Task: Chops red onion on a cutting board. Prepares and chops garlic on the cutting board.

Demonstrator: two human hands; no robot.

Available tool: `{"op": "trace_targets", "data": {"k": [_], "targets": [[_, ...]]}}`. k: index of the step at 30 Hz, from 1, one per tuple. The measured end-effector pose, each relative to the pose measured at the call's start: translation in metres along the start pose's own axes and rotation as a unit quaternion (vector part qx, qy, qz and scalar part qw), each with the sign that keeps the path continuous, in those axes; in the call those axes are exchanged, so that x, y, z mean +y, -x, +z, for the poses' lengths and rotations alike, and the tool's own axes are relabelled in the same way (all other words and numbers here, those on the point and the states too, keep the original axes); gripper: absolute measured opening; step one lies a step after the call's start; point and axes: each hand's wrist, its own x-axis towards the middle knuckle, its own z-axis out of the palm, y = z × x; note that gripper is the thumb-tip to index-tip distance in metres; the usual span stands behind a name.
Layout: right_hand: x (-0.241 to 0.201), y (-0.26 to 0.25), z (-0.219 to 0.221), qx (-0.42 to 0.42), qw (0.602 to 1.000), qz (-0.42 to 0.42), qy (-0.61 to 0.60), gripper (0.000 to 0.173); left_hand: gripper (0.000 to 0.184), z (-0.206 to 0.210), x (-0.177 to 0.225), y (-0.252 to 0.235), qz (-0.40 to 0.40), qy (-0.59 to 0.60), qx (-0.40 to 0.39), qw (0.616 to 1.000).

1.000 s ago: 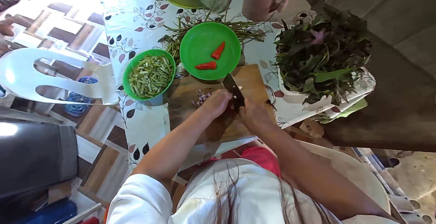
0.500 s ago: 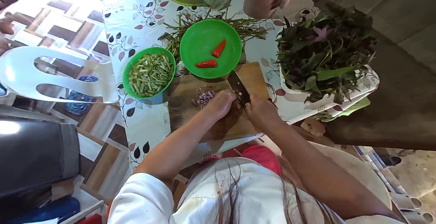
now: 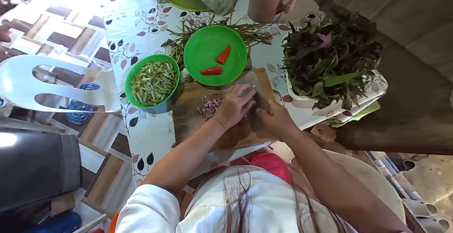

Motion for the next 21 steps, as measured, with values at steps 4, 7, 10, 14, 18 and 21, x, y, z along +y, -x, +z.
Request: {"op": "trace_targets", "data": {"k": [4, 7, 10, 14, 18, 21], "targets": [[0.005, -0.001, -0.001, 0.009, 0.999, 0.012, -0.04, 0.03, 0.019, 0.01, -0.002, 0.013, 0.029, -0.003, -0.001, 1.0], [0.011, 0.0, -0.011, 0.035, 0.997, 0.019, -0.059, 0.033, 0.013, 0.003, -0.015, 0.017, 0.03, -0.031, -0.052, 0.998], [0.018, 0.003, -0.021, 0.082, 0.993, 0.011, -0.087, 0.031, 0.011, -0.012, -0.025, 0.004, -0.025, -0.031, -0.1, 0.994], [0.027, 0.005, -0.027, 0.129, 0.981, -0.008, -0.144, 0.028, 0.025, -0.019, -0.026, -0.033, -0.115, -0.012, -0.197, 0.974], [0.024, 0.013, -0.027, 0.129, 0.984, 0.007, -0.119, 0.025, 0.027, -0.002, -0.022, -0.063, -0.178, -0.038, -0.321, 0.929], [0.025, 0.021, -0.027, 0.115, 0.99, 0.019, -0.078, 0.023, 0.028, 0.007, -0.021, -0.073, -0.192, -0.064, -0.36, 0.911]]}}
